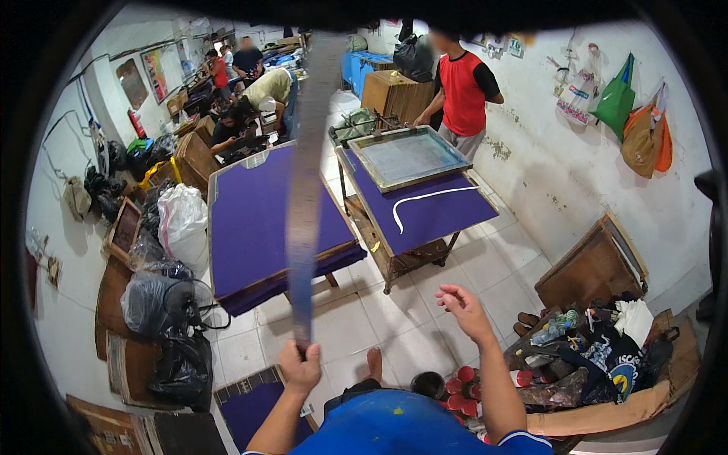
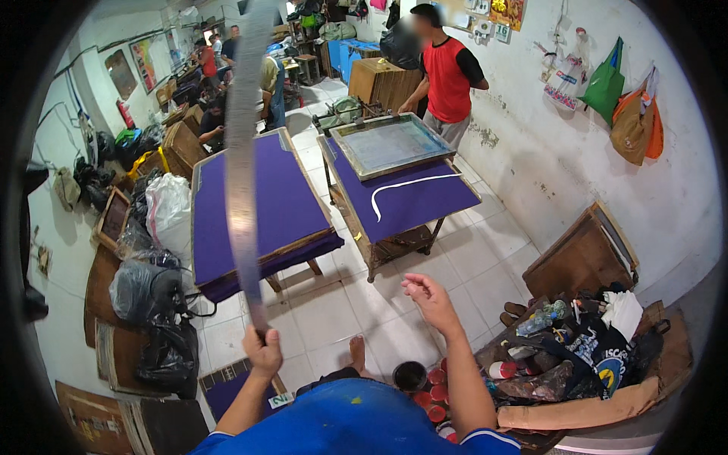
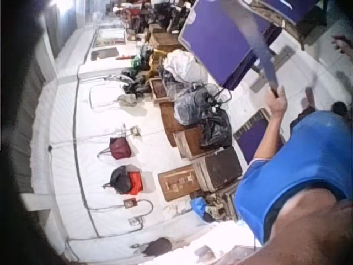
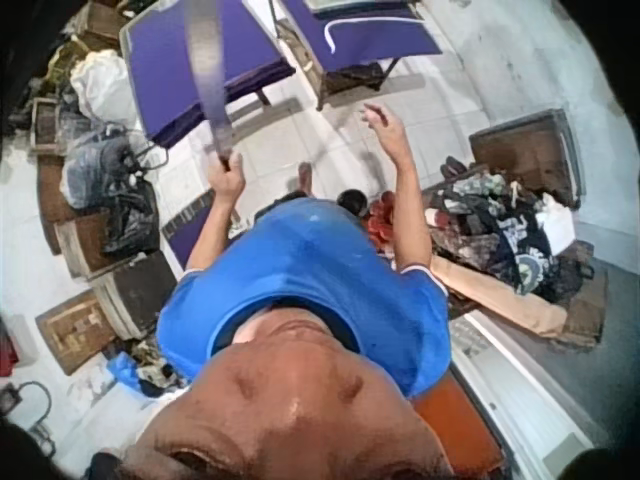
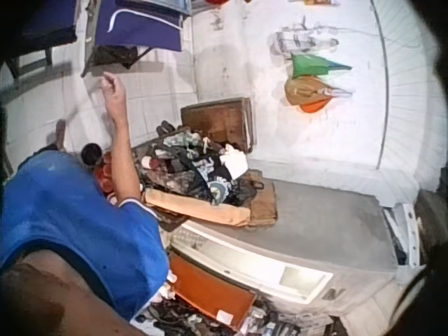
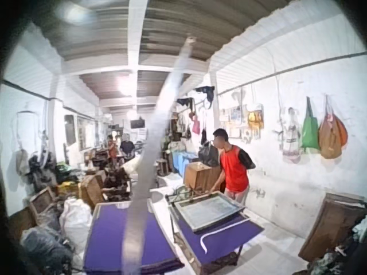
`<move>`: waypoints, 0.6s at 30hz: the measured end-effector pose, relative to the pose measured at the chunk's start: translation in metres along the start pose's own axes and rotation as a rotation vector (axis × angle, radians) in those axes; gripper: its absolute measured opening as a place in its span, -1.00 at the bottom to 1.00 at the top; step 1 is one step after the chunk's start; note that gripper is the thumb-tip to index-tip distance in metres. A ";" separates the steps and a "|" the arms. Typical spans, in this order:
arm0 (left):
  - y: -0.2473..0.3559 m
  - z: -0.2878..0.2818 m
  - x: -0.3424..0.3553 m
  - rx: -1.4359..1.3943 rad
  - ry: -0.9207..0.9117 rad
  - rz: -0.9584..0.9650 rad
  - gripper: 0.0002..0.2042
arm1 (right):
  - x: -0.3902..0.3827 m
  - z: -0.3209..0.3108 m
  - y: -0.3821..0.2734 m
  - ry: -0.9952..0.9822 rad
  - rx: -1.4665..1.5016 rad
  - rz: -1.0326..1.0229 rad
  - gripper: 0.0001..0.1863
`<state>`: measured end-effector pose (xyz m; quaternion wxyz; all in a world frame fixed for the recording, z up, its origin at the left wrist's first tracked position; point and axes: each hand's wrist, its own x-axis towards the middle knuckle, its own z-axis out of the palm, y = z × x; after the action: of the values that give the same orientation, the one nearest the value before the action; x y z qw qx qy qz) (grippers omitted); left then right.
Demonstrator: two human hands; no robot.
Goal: The person positions a screen printing frame over a purple fabric sheet and aligns it with a grid board. They then remove the frame and place it aside while another person works nearby.
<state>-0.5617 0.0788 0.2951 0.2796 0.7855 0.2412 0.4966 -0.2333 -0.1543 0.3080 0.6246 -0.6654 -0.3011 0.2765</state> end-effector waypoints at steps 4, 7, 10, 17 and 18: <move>-0.012 0.093 0.052 -0.080 -0.157 0.171 -0.72 | 0.050 -0.031 -0.039 0.091 0.009 0.003 -0.56; -0.004 0.160 0.093 -0.380 -0.355 0.134 -0.73 | 0.093 -0.067 -0.061 0.278 -0.087 -0.219 -0.41; 0.002 0.211 0.131 -0.457 -0.566 0.215 -0.74 | 0.129 -0.119 -0.080 0.574 -0.063 -0.398 -0.21; 0.007 0.315 0.195 -0.276 -0.880 0.258 -0.68 | 0.226 -0.272 -0.085 0.714 0.684 -0.494 -0.09; 0.010 0.330 0.200 -0.222 -0.937 0.248 -0.68 | 0.240 -0.297 -0.077 0.620 0.903 -0.443 -0.12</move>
<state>-0.1801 0.1373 0.3151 0.3788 0.9125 -0.0600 0.1425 0.1432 -0.1691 0.4066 0.9477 -0.3047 -0.0886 0.0329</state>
